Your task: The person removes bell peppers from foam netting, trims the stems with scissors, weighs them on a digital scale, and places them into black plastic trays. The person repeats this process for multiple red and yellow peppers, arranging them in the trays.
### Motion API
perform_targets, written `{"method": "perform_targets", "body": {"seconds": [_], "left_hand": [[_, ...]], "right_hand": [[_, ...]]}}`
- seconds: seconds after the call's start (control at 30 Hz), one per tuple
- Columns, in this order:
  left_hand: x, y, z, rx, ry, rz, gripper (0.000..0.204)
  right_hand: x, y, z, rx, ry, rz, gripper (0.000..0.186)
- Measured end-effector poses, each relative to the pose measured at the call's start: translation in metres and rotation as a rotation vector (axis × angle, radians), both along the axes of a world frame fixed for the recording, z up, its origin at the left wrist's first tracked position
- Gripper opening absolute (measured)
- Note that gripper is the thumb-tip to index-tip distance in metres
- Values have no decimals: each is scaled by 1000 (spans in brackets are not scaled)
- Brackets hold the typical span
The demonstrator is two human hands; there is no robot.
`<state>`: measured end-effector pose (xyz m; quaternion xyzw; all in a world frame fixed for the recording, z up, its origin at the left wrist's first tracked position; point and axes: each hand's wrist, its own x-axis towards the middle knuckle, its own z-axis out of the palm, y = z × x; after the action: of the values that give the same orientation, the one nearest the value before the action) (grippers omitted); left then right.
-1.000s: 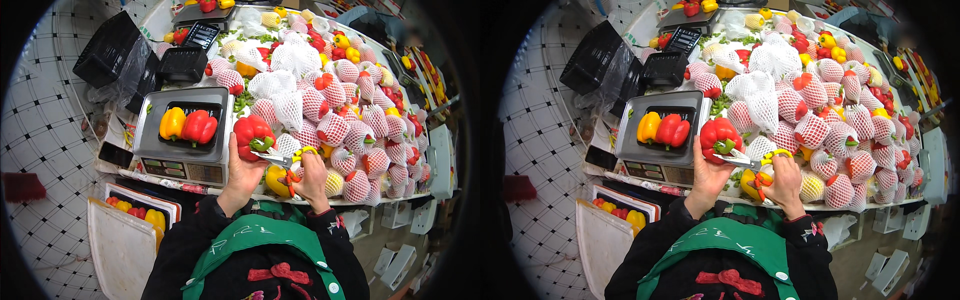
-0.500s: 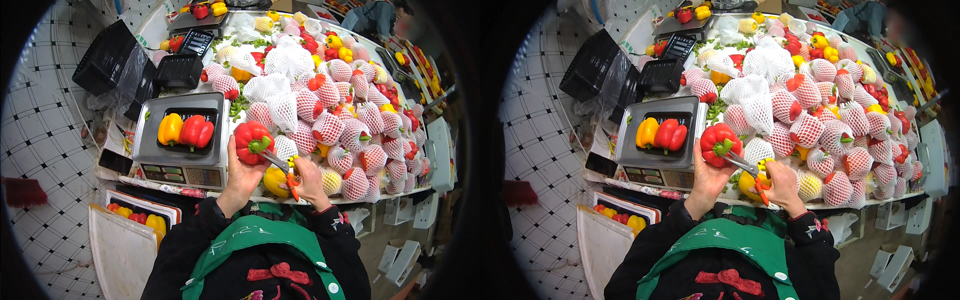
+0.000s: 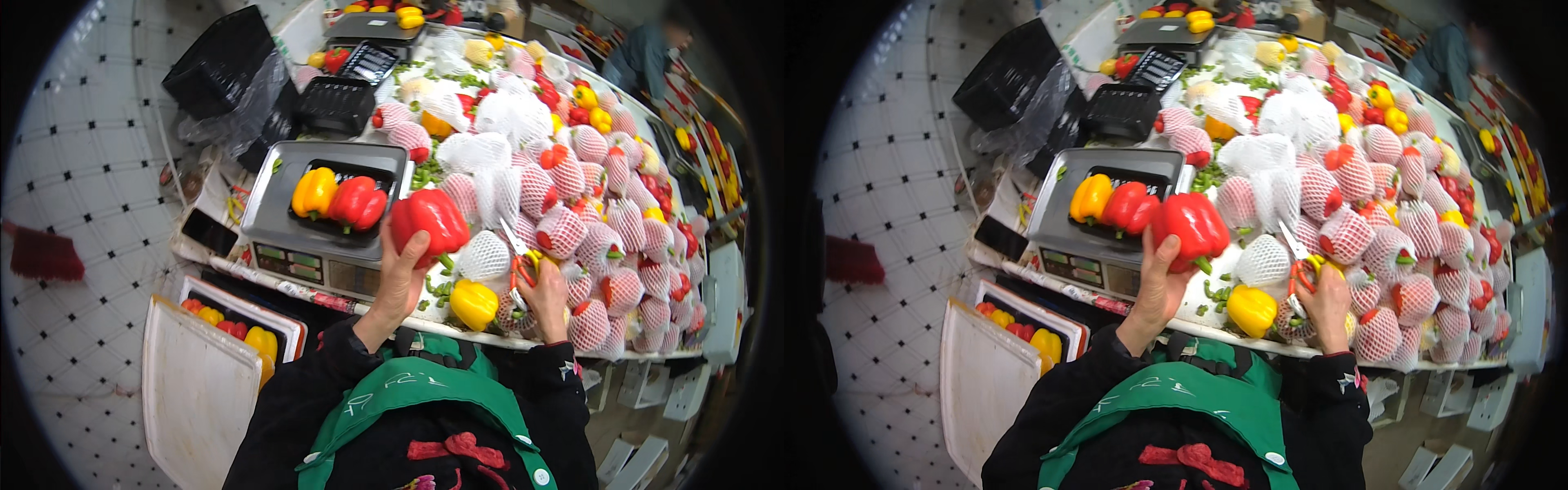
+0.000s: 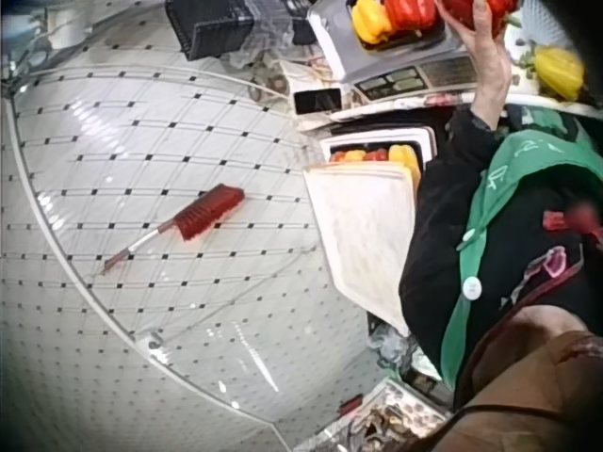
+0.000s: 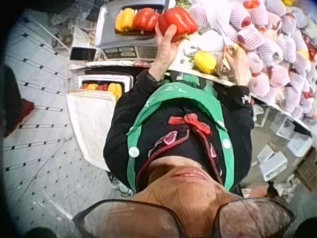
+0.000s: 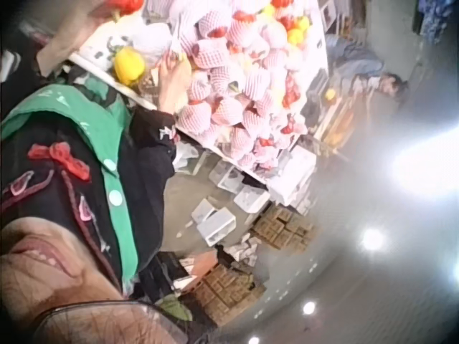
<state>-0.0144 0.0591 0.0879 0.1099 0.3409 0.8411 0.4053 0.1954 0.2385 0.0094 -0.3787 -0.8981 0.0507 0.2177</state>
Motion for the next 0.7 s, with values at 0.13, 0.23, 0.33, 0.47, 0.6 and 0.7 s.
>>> {"method": "perform_targets", "body": {"seconds": [0.13,0.23,0.33,0.47,0.6,0.7], "left_hand": [[-5,-20,6,-25,-202,-187,58],[-21,-37,13,-41,-166,-42,59],[-61,-58,24,-88,96,276,59],[-114,-93,20,-113,166,622,60],[-129,-122,13,-104,63,779,61],[-129,-126,12,-120,14,846,61]], "right_hand": [[3,2,16,-83,-142,20,40],[-11,-14,62,-111,-179,57,40],[-31,-25,79,-323,-101,245,48],[-87,-50,88,-448,90,523,52],[-166,-71,101,-385,161,715,57],[-221,-86,107,-290,135,780,60]]}}
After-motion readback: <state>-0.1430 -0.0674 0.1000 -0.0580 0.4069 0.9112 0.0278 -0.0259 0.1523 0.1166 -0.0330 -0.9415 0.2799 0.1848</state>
